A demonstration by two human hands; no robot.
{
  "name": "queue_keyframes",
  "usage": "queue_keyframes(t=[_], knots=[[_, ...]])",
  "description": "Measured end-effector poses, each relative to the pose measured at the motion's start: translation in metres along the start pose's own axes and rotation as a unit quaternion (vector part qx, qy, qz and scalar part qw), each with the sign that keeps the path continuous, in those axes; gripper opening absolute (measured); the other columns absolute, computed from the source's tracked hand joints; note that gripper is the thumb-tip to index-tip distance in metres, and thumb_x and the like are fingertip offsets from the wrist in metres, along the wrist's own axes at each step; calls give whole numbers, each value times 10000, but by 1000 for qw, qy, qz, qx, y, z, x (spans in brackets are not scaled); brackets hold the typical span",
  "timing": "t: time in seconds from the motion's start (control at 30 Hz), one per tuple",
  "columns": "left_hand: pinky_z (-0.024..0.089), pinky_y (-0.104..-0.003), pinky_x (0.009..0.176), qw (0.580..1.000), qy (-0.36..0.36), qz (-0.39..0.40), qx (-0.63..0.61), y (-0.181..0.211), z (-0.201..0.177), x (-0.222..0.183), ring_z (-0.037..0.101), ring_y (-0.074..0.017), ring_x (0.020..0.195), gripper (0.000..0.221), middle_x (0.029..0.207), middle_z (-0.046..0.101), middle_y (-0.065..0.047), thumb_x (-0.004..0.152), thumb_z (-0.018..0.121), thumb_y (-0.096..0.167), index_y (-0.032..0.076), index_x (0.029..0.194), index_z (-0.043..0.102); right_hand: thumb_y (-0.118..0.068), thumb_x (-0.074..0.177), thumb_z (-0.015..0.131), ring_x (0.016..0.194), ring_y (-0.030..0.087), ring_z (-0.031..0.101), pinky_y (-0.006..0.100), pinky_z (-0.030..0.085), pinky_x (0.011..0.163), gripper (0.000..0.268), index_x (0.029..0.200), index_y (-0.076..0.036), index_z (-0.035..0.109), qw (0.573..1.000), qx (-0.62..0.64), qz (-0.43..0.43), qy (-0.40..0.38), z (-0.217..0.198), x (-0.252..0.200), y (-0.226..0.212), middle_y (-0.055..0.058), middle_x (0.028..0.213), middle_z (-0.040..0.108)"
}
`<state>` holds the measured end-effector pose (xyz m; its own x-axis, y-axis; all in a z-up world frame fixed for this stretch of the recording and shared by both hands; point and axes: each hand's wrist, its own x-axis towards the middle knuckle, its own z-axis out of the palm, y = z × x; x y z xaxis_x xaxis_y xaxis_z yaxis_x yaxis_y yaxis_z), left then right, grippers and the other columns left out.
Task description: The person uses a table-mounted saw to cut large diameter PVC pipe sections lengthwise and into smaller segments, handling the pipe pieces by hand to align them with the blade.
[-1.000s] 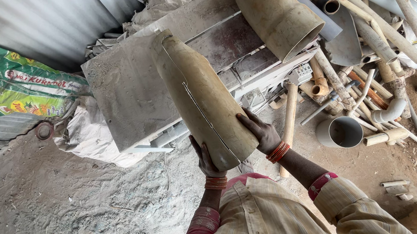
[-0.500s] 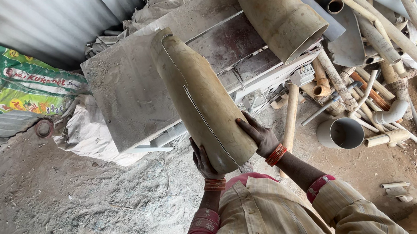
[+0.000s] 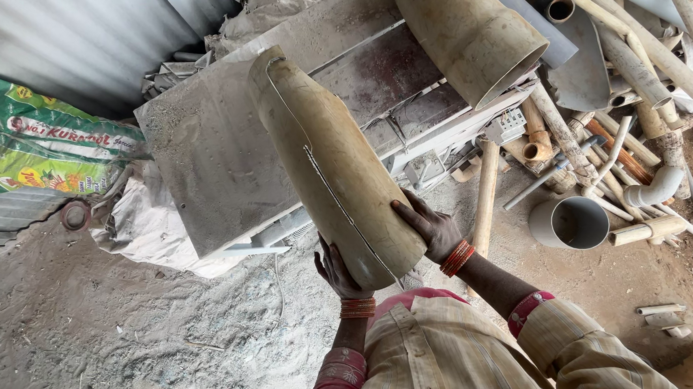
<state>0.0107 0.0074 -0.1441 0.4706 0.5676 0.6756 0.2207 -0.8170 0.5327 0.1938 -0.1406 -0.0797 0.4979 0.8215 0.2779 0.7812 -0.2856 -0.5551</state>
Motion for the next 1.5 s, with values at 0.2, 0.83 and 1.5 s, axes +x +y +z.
queue_keyframes(t=[0.2, 0.83, 1.5], knots=[[254, -635, 1244, 999, -16, -14, 24, -20, 8, -17, 542, -413, 1393, 865, 1519, 511, -248, 941, 609, 524, -22, 1553, 331, -386, 914, 672, 1295, 432, 597, 531, 512, 1075, 764, 1588, -259, 336, 998, -14, -53, 44, 4, 6, 0, 247, 1571, 450], [187, -616, 1264, 994, -58, -68, 60, -36, 17, -21, 604, -317, 1310, 950, 1436, 587, -223, 915, 647, 468, -86, 1575, 248, -188, 1006, 550, 1199, 315, 666, 722, 248, 1205, 657, 1592, -309, 279, 997, -27, -72, 26, 26, 10, 14, 270, 1537, 484], [168, -571, 1280, 992, -50, -94, 74, -40, 26, -9, 528, -277, 1428, 1004, 1562, 493, -204, 883, 678, 513, -27, 1604, 234, -267, 1001, 544, 1314, 361, 605, 680, 222, 1203, 670, 1603, -343, 260, 996, -47, -75, 16, 25, 36, 14, 271, 1520, 486]])
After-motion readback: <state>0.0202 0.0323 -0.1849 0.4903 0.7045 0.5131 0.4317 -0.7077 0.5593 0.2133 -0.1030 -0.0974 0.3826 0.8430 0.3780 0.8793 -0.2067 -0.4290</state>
